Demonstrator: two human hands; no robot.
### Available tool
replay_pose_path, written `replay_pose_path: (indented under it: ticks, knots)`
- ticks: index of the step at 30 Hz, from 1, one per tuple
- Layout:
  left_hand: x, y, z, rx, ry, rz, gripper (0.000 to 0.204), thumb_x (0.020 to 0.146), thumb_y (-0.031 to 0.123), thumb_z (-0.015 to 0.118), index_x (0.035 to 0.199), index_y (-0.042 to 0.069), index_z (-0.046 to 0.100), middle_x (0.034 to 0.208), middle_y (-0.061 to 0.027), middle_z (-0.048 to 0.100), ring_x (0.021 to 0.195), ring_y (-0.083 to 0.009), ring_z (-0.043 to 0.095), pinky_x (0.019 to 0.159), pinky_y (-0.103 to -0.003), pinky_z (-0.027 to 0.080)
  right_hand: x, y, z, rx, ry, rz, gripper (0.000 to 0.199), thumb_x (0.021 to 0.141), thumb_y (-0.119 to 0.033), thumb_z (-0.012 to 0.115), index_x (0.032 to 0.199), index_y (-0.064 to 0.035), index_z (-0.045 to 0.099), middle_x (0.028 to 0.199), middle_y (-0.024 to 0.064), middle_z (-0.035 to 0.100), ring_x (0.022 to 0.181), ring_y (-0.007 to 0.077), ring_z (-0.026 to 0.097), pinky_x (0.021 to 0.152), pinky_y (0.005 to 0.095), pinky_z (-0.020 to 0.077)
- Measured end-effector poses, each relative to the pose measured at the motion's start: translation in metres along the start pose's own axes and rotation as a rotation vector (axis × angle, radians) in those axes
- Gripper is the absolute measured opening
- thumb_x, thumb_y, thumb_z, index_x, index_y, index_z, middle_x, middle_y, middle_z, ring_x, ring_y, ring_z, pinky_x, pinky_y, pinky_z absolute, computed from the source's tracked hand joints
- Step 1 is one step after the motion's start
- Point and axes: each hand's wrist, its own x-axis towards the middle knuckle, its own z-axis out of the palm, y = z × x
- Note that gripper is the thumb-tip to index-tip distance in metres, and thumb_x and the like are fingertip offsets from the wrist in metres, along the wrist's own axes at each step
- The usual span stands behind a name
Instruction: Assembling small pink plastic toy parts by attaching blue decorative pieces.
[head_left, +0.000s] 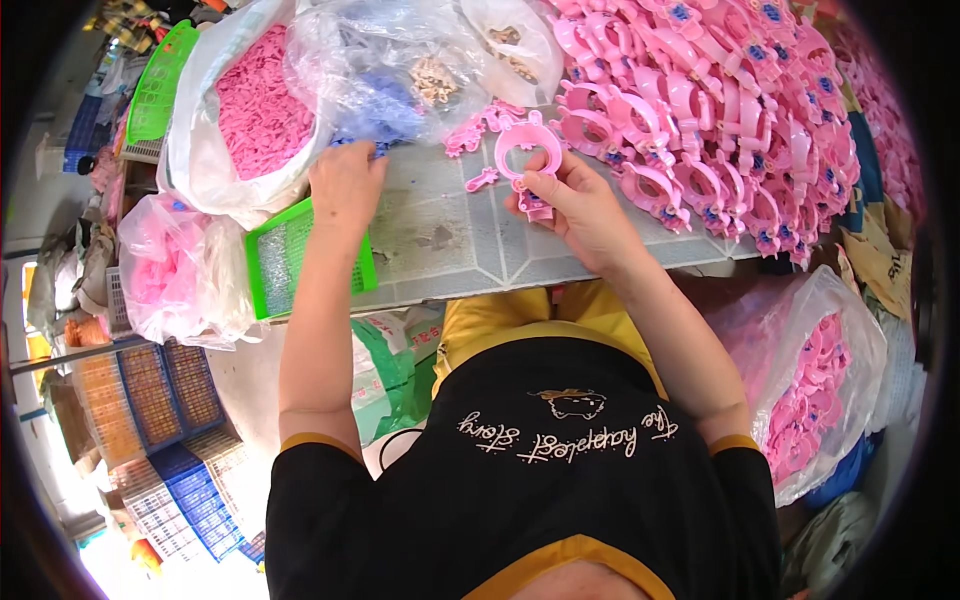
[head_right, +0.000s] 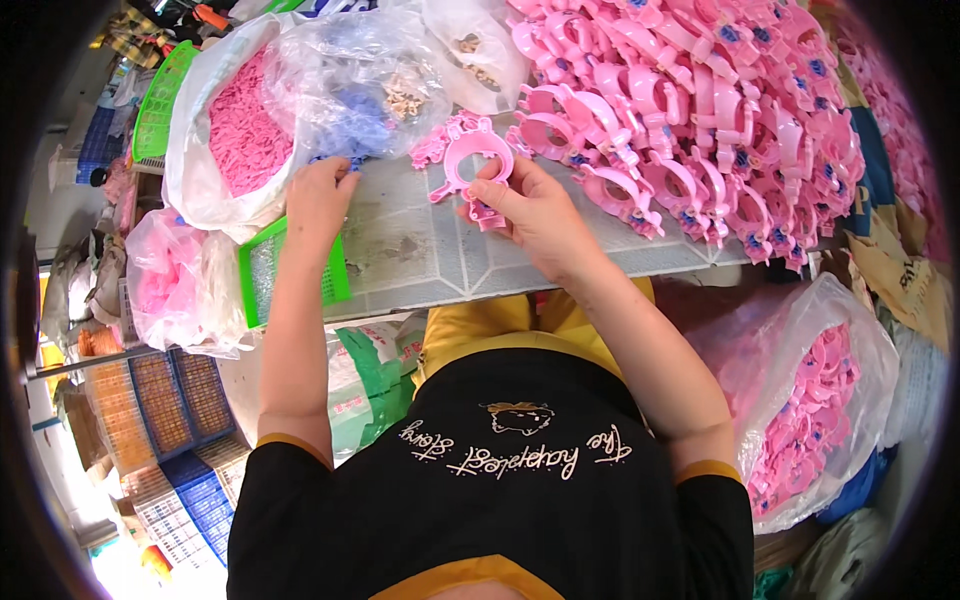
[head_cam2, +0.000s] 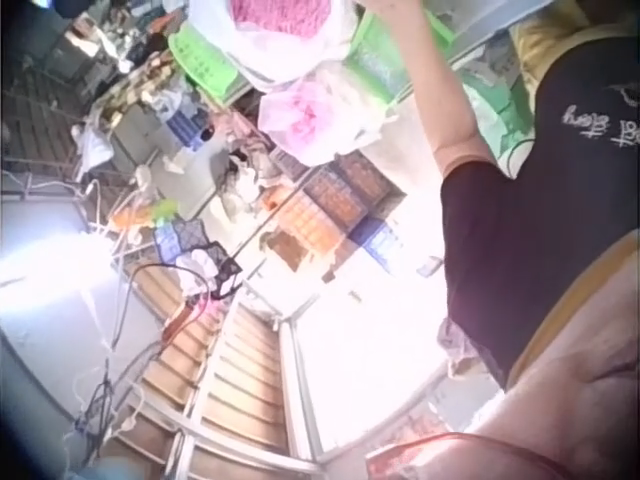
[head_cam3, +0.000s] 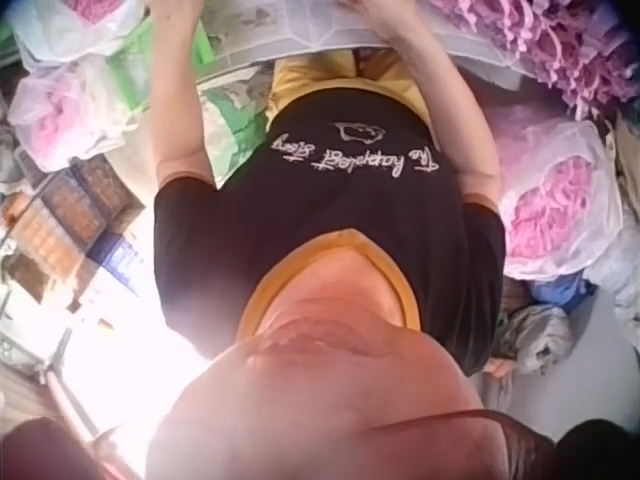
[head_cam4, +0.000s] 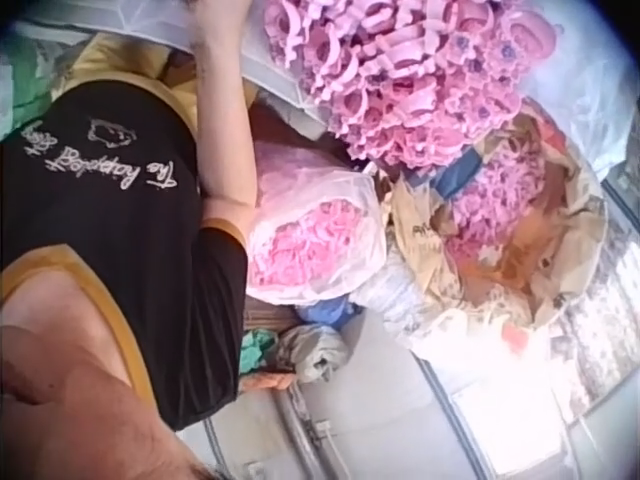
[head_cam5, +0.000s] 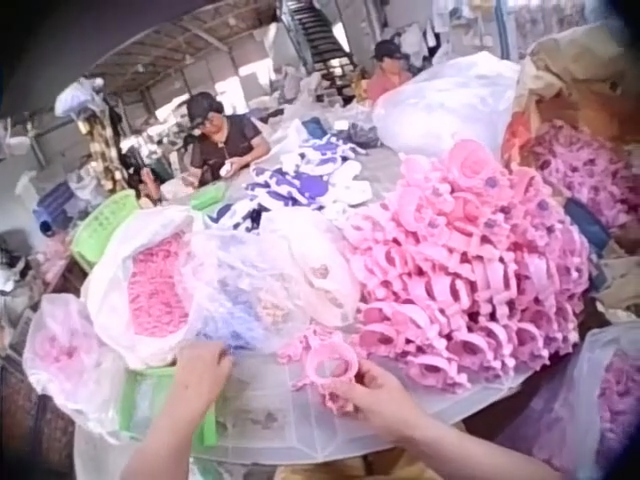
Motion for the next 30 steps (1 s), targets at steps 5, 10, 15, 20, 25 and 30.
replay_pose_path:
  ticks: [5,10,15,20,25,30]
  knots:
    - [-0.01,0.04,-0.012,0.072,-0.04,-0.002,0.018,0.087,0.019,0.073,0.101,0.007,0.071,0.1,-0.0158,0.072,0.099,-0.0357,0.066,0.085,-0.049,0.051,-0.02,-0.001,-0.008,0.026,0.017,0.009,0.023,0.097,-0.008,0.071,0.116,-0.0058,0.058,0.109,0.0061,0.068,0.097,0.0194,0.072,0.086,0.0311,0.0584]
    - [-0.024,0.097,0.004,-0.617,-0.045,0.24,0.017,0.087,0.007,0.071,0.103,0.003,0.068,0.097,-0.0187,0.067,0.098,-0.0395,0.064,0.085,-0.048,0.051,-0.032,0.001,-0.01,-0.256,0.04,-0.172,0.034,0.091,-0.001,0.076,0.121,-0.0037,0.059,0.107,0.0018,0.066,0.094,0.0145,0.069,0.083,0.0277,0.0562]
    - [-0.026,0.104,0.013,-0.66,-0.11,0.14,0.02,0.088,0.005,0.069,0.108,0.002,0.067,0.099,-0.0198,0.067,0.093,-0.0388,0.065,0.083,-0.045,0.053,-0.046,0.0,-0.013,-0.42,0.038,-0.391,0.038,0.087,0.009,0.076,0.119,-0.0011,0.06,0.111,0.0016,0.063,0.099,0.0108,0.062,0.08,0.0262,0.0526]
    - [-0.027,0.103,-0.007,-0.714,-0.21,0.015,0.018,0.09,0.005,0.069,0.107,0.0,0.065,0.096,-0.0134,0.068,0.084,-0.0253,0.066,0.076,-0.034,0.053,-0.052,-0.011,-0.02,-1.112,-0.06,-1.038,0.043,0.075,0.01,0.081,0.113,-0.0014,0.063,0.111,0.0129,0.066,0.096,0.0246,0.069,0.081,0.0322,0.0569]
    - [-0.05,0.133,-0.056,-1.317,-0.139,0.001,0.009,0.093,0.005,0.071,0.098,0.001,0.066,0.088,-0.0006,0.063,0.082,-0.0081,0.059,0.072,-0.026,0.049,-0.06,-0.016,-0.019,-1.333,-0.267,-1.306,0.029,0.08,-0.005,0.076,0.107,-0.0009,0.066,0.114,0.0187,0.067,0.105,0.0364,0.071,0.092,0.0484,0.0593]
    - [-0.052,0.141,-0.066,-1.181,-0.066,0.265,0.015,0.087,-0.002,0.073,0.102,0.0,0.074,0.089,-0.0085,0.073,0.08,-0.0169,0.069,0.073,-0.029,0.054,-0.059,-0.015,-0.015,-1.383,-0.292,-1.325,0.03,0.08,-0.011,0.074,0.107,-0.0003,0.066,0.115,0.0189,0.066,0.107,0.0392,0.069,0.097,0.0552,0.056]
